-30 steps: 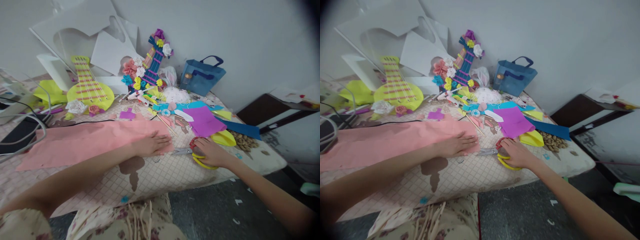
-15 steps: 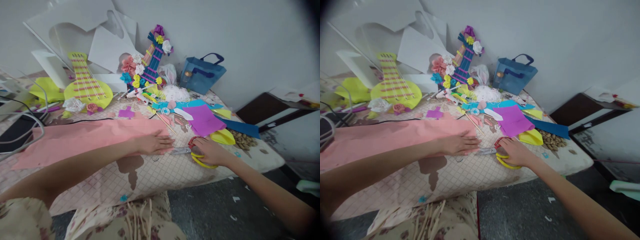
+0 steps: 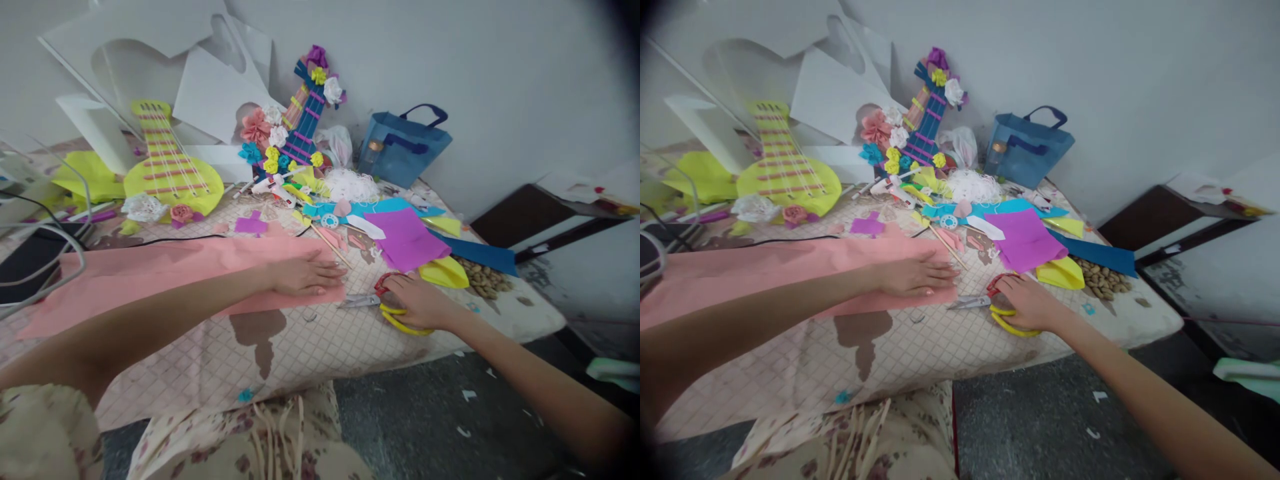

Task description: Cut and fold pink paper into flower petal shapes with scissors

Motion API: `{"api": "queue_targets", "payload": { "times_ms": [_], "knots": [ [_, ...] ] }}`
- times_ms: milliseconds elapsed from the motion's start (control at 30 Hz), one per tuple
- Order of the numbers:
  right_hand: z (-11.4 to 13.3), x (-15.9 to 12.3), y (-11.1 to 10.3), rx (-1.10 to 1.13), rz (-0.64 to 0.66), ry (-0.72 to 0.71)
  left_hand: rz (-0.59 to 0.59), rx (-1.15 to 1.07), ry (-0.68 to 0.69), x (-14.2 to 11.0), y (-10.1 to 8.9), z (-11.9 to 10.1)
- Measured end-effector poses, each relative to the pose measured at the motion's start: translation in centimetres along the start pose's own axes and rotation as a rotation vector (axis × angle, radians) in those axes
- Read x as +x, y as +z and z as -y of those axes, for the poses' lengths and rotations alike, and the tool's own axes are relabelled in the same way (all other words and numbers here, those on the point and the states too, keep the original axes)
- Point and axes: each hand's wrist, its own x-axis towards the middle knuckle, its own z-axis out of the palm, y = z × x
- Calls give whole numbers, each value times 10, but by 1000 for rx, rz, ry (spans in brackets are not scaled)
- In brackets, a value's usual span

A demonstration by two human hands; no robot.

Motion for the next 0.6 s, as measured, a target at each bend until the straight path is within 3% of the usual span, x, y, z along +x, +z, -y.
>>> {"api": "queue_targets", "payload": {
  "times_ms": [600],
  "knots": [
    [-8, -2, 5, 18, 101, 24, -3, 23, 18, -2, 7, 3]
  ]
}}
